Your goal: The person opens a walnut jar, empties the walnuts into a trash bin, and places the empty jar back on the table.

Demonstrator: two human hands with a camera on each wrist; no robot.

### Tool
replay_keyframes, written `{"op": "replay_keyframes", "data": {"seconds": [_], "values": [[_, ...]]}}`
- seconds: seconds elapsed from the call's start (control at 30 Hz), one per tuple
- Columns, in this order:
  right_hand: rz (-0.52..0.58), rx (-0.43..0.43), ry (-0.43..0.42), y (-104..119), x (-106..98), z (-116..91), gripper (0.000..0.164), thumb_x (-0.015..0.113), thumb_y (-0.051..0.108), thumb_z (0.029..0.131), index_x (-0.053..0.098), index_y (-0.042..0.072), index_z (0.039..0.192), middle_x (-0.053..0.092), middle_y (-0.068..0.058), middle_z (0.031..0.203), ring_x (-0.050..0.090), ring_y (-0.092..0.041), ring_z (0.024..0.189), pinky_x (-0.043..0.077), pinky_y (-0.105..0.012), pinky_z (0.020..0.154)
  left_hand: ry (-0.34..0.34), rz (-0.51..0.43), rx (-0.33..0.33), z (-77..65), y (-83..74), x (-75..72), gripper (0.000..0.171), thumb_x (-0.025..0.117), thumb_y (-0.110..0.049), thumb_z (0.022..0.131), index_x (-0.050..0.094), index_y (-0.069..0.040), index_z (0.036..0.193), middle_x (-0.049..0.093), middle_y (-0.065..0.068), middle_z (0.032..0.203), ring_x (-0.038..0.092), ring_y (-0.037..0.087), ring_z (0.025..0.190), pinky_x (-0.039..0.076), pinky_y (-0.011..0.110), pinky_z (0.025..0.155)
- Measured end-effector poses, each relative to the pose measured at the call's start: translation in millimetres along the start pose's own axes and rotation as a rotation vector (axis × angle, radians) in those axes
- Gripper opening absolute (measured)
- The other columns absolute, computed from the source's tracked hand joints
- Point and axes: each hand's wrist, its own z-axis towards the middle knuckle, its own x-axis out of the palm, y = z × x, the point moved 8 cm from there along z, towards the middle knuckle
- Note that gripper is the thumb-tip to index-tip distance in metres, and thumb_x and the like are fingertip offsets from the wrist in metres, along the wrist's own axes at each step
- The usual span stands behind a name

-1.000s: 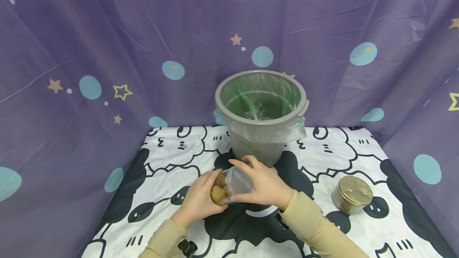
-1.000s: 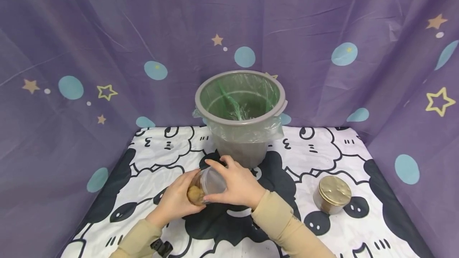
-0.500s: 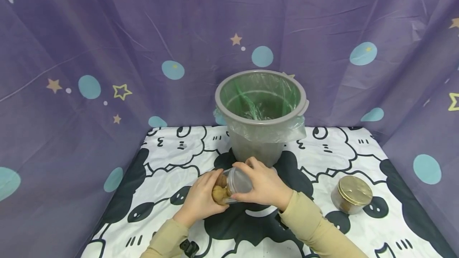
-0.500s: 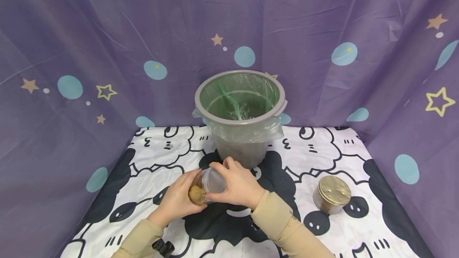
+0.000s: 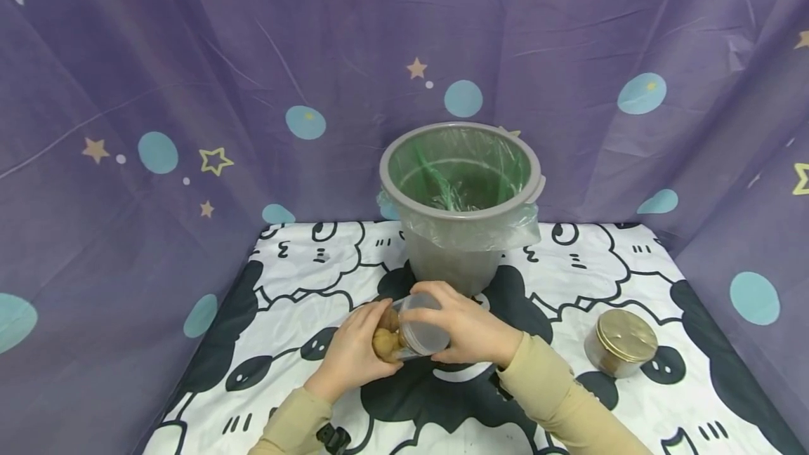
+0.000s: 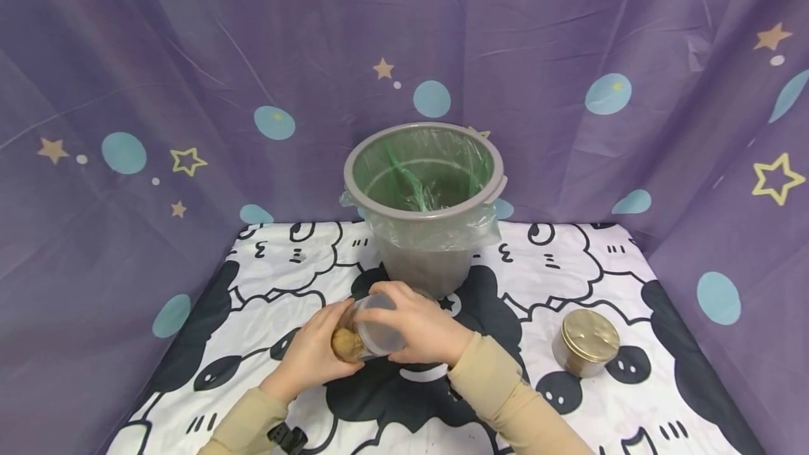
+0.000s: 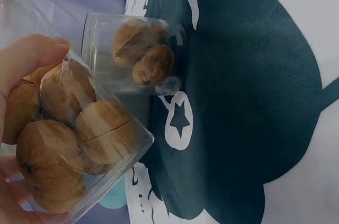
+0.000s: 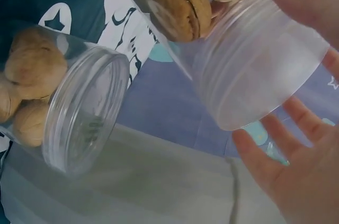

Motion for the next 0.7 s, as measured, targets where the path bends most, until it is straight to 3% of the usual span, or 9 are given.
{"op": "replay_keyframes", "data": {"seconds": [0.1,0.23,0.3,0.4,0.5,0.7], "values": [[0.035,0.009,-0.014,0.0,-1.1,-0.4,0.084,0.089,0.033,0.061,0.049,0.024,0.135,0.033,-0.016,0.142,0.037,-0.033,0.129,0.052,-0.042,0.089,-0.006,-0.001,0.004,0.0,-0.3,-0.4,0.097,0.090,-0.036,0.051,0.047,-0.010,0.135,0.057,0.008,0.122,0.056,0.026,0.110,0.050,0.043,0.089],[0.072,0.113,-0.081,-6.2,-4.1,-0.6,0.088,0.083,0.046,0.067,0.042,0.024,0.141,0.032,-0.016,0.143,0.039,-0.034,0.128,0.053,-0.044,0.083,-0.016,-0.002,0.017,0.0,-1.9,-0.6,0.096,0.090,-0.036,0.052,0.048,-0.008,0.134,0.058,0.009,0.122,0.057,0.026,0.110,0.050,0.043,0.090],[0.048,0.194,-0.108,-10.8,-5.2,-0.7,0.085,0.079,0.052,0.069,0.042,0.024,0.141,0.037,-0.016,0.139,0.048,-0.032,0.118,0.054,-0.041,0.075,-0.019,0.003,0.016,-0.4,-2.3,-0.8,0.096,0.090,-0.036,0.052,0.049,-0.009,0.134,0.058,0.009,0.122,0.057,0.026,0.110,0.050,0.042,0.091],[-0.020,0.296,-0.121,-15.6,-5.3,-1.6,0.083,0.073,0.061,0.070,0.045,0.024,0.140,0.047,-0.012,0.125,0.059,-0.022,0.090,0.052,-0.034,0.062,-0.028,0.013,0.016,-0.9,-3.2,-2.0,0.096,0.090,-0.035,0.051,0.049,-0.009,0.134,0.058,0.009,0.122,0.057,0.026,0.110,0.049,0.043,0.092],[-0.070,0.342,-0.119,-16.4,-4.5,-2.0,0.082,0.070,0.066,0.070,0.049,0.022,0.136,0.054,-0.006,0.107,0.055,-0.014,0.067,0.049,-0.029,0.056,-0.044,0.026,0.028,-1.0,-4.3,-3.1,0.096,0.090,-0.036,0.050,0.049,-0.009,0.133,0.058,0.009,0.121,0.057,0.026,0.109,0.049,0.042,0.092],[-0.095,0.340,-0.113,-14.9,-3.3,-2.5,0.075,0.073,0.061,0.070,0.055,0.019,0.130,0.055,-0.001,0.095,0.057,-0.013,0.066,0.049,-0.032,0.054,-0.053,0.055,0.050,-0.3,-6.3,-2.3,0.096,0.090,-0.037,0.051,0.049,-0.009,0.133,0.059,0.009,0.119,0.058,0.026,0.108,0.049,0.042,0.091]]}}
